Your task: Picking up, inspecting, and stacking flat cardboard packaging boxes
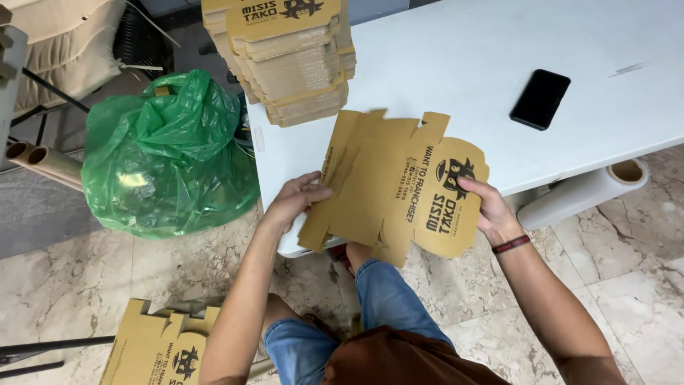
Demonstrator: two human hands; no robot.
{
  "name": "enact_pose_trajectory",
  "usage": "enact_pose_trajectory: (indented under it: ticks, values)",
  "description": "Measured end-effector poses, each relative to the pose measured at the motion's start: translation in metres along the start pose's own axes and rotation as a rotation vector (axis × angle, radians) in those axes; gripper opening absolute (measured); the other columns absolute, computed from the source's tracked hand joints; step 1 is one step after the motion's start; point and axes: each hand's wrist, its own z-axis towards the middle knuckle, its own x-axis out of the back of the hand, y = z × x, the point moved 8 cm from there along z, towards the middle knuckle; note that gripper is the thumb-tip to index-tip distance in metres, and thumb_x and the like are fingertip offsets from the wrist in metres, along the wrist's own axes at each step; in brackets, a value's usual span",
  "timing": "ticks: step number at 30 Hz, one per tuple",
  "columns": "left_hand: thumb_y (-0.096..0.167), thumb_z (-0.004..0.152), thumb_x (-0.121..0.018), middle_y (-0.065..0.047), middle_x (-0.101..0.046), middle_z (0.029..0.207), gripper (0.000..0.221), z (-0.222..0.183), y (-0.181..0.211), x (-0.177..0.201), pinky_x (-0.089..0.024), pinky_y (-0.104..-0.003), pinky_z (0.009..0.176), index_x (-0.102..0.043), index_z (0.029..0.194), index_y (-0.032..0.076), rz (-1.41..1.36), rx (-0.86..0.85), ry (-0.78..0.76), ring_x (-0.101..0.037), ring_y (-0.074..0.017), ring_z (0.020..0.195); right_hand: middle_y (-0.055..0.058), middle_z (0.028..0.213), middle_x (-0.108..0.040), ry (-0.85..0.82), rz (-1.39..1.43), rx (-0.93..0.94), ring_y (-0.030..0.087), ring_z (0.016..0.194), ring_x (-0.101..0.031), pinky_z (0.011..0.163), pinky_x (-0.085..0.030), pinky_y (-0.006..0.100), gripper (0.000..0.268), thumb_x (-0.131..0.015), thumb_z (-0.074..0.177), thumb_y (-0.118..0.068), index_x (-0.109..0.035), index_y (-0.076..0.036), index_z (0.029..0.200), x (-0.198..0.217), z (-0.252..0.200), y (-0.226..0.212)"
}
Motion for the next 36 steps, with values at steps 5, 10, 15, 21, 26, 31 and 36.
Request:
enact_pose_trajectory:
  ticks: [5,10,15,21,26,31,36]
  values:
    - [0.007,0.082,-0.084,-0.019,-0.069,0.122,0.061,0.029,-0.004,0.024,-0.06,-0.043,0.092,-0.06,0.137,-0.003,-0.076,-0.131,0.163,-0.068,-0.0326,0.112,0.021,0.102,-0.074,0.084,-0.453,-0.043,0.031,0.078,-0.076,0.066,-0.063,0.043,0.051,-0.078,0.09,-0.031,-0.065,0.008,0.12,-0.07,-0.006,-0.041]
    - [0.04,0.088,-0.078,-0.014,-0.063,0.132,0.064,0.035,-0.006,0.014,-0.05,-0.047,0.104,-0.061,0.143,0.011,0.778,-0.064,0.367,-0.057,-0.034,0.128,0.039,0.088,-0.074,0.444,-1.625,-0.208,0.051,0.095,-0.073,0.086,-0.057,0.058,0.09,-0.072,0.085,-0.072,-0.078,0.018,0.088,-0.046,-0.054,-0.083]
    - [0.03,0.093,-0.07,-0.025,-0.068,0.121,0.058,0.033,0.021,-0.025,-0.056,-0.05,0.097,-0.059,0.143,0.001,0.877,-0.15,0.408,-0.063,-0.0396,0.117,0.044,0.117,-0.064,0.355,-0.898,-0.275,0.052,0.094,-0.071,0.079,-0.058,0.059,0.101,-0.054,0.093,-0.073,-0.052,0.018,0.137,-0.073,-0.093,-0.011]
    - [0.036,0.094,-0.069,-0.028,-0.065,0.125,0.062,0.009,0.034,-0.057,-0.056,-0.051,0.099,-0.058,0.144,0.002,0.859,-0.154,0.295,-0.062,-0.0401,0.122,0.022,0.114,-0.07,0.37,-0.336,-0.04,0.029,0.081,-0.077,0.063,-0.065,0.042,0.067,-0.078,0.094,-0.039,-0.053,0.007,0.135,0.011,-0.048,0.032]
    - [0.025,0.096,-0.068,-0.029,-0.054,0.144,0.067,-0.004,0.052,-0.037,-0.043,-0.056,0.111,-0.043,0.154,0.001,0.629,-0.182,0.267,-0.05,-0.0422,0.136,0.022,0.089,-0.054,0.317,-0.756,0.063,0.012,0.027,-0.042,0.025,-0.039,0.025,0.056,-0.076,0.097,-0.042,-0.061,0.006,0.121,-0.063,-0.091,-0.039]
    - [0.018,0.095,-0.075,-0.032,-0.025,0.164,0.085,-0.012,0.093,-0.015,-0.022,-0.059,0.127,-0.024,0.16,-0.003,0.435,-0.487,0.284,-0.025,-0.047,0.152,0.008,0.076,-0.061,0.046,-1.032,0.197,0.018,0.056,-0.052,0.053,-0.044,0.028,0.041,-0.079,0.088,-0.034,-0.071,0.001,0.106,-0.142,-0.051,-0.127]
    - [0.034,0.095,-0.082,-0.013,-0.013,0.174,0.099,-0.03,0.11,0.035,-0.019,-0.048,0.132,-0.016,0.165,0.01,0.392,-0.91,0.571,-0.016,-0.0316,0.162,0.01,0.117,-0.081,-0.381,-1.683,0.146,0.028,0.099,-0.08,0.089,-0.064,0.036,0.032,-0.073,0.083,-0.026,-0.078,-0.004,0.106,-0.279,-0.039,-0.17]
